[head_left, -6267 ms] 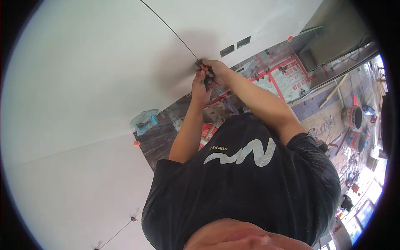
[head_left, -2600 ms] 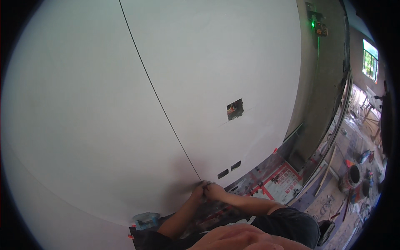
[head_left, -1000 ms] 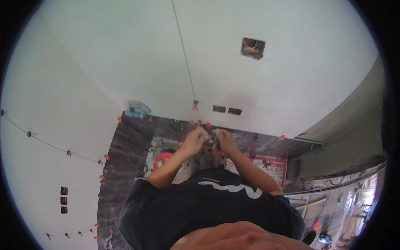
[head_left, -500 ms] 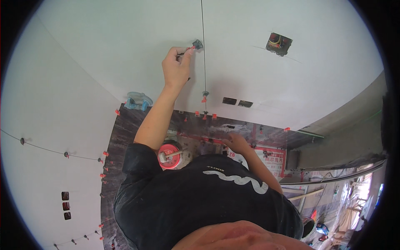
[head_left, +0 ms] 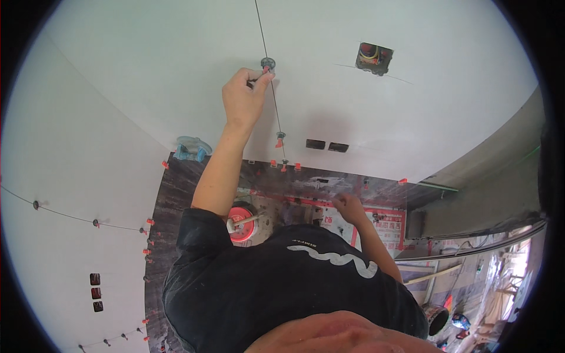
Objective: Installing large format wall tiles using a leveling system, spacers, and a rubber mallet.
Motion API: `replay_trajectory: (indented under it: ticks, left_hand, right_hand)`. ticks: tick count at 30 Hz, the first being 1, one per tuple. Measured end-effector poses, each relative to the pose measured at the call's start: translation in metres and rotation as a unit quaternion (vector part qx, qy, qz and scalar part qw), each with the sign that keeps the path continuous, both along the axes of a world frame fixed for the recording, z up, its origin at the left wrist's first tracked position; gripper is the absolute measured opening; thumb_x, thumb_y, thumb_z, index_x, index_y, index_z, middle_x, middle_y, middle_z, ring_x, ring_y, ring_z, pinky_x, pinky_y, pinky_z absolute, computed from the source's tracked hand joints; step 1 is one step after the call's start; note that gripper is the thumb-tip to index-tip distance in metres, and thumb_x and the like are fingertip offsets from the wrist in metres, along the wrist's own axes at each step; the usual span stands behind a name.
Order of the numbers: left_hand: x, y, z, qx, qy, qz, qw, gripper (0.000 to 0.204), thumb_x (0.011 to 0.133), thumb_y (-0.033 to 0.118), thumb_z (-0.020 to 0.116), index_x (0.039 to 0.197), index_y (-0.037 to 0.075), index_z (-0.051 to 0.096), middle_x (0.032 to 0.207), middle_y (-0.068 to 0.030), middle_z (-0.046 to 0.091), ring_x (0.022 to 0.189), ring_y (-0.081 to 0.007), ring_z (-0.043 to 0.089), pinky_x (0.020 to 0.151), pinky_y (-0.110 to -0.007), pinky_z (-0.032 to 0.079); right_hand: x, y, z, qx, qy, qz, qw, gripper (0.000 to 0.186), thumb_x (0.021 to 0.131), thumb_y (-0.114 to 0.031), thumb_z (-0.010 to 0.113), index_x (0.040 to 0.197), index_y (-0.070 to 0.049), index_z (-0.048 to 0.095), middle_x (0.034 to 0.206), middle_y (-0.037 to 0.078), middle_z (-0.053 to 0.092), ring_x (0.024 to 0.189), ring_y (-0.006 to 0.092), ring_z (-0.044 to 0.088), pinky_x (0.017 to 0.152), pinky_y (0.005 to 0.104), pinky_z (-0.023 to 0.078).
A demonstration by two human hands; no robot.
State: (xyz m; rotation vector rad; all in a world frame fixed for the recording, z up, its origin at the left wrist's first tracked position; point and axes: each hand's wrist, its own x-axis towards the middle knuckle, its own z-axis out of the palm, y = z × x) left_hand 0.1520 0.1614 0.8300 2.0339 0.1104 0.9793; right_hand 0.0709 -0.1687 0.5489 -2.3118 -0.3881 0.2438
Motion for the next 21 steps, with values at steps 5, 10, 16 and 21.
replay_trajectory:
  ticks: [5, 10, 16, 21]
  left_hand:
    - [0.008, 0.009, -0.01, 0.182, -0.141, 0.034, 0.972, 0.016, 0.076, 0.017, 0.076, 0.084, 0.008, 0.065, 0.079, -0.0052, 0.062, 0.061, -0.021, 0.06, 0.052, -0.031, 0.046]
    - [0.008, 0.023, -0.002, 0.326, -0.219, 0.025, 0.919, 0.017, 0.075, 0.011, 0.073, 0.09, 0.012, 0.064, 0.082, -0.0031, 0.06, 0.061, -0.0201, 0.06, 0.05, -0.032, 0.047]
    - [0.009, 0.04, 0.018, 0.491, -0.207, -0.071, 0.843, 0.02, 0.076, 0.007, 0.06, 0.094, 0.012, 0.064, 0.083, -0.0027, 0.055, 0.065, -0.0196, 0.059, 0.05, -0.032, 0.046]
    - [0.018, 0.066, 0.026, 0.53, -0.217, -0.135, 0.809, 0.018, 0.073, 0.008, 0.066, 0.09, 0.01, 0.063, 0.079, -0.0033, 0.054, 0.062, -0.0206, 0.057, 0.05, -0.033, 0.045]
  right_hand:
    - [0.051, 0.06, 0.113, 0.084, -0.178, 0.05, 0.979, 0.024, 0.082, -0.024, 0.066, 0.086, -0.001, 0.06, 0.078, 0.014, 0.063, 0.069, 0.029, 0.062, 0.063, 0.0374, 0.049]
    - [0.107, 0.134, 0.237, 0.071, -0.445, 0.07, 0.89, 0.027, 0.077, -0.017, 0.069, 0.101, -0.006, 0.06, 0.084, 0.011, 0.06, 0.076, 0.0297, 0.061, 0.065, 0.0374, 0.05]
    - [0.155, 0.194, 0.289, 0.016, -0.583, 0.102, 0.806, 0.027, 0.075, -0.018, 0.065, 0.1, -0.009, 0.059, 0.084, 0.008, 0.06, 0.078, 0.0277, 0.061, 0.065, 0.038, 0.051]
    - [0.152, 0.207, 0.288, 0.01, -0.638, 0.082, 0.765, 0.012, 0.072, -0.014, 0.061, 0.082, -0.011, 0.054, 0.077, 0.006, 0.055, 0.069, 0.0244, 0.059, 0.059, 0.0377, 0.048]
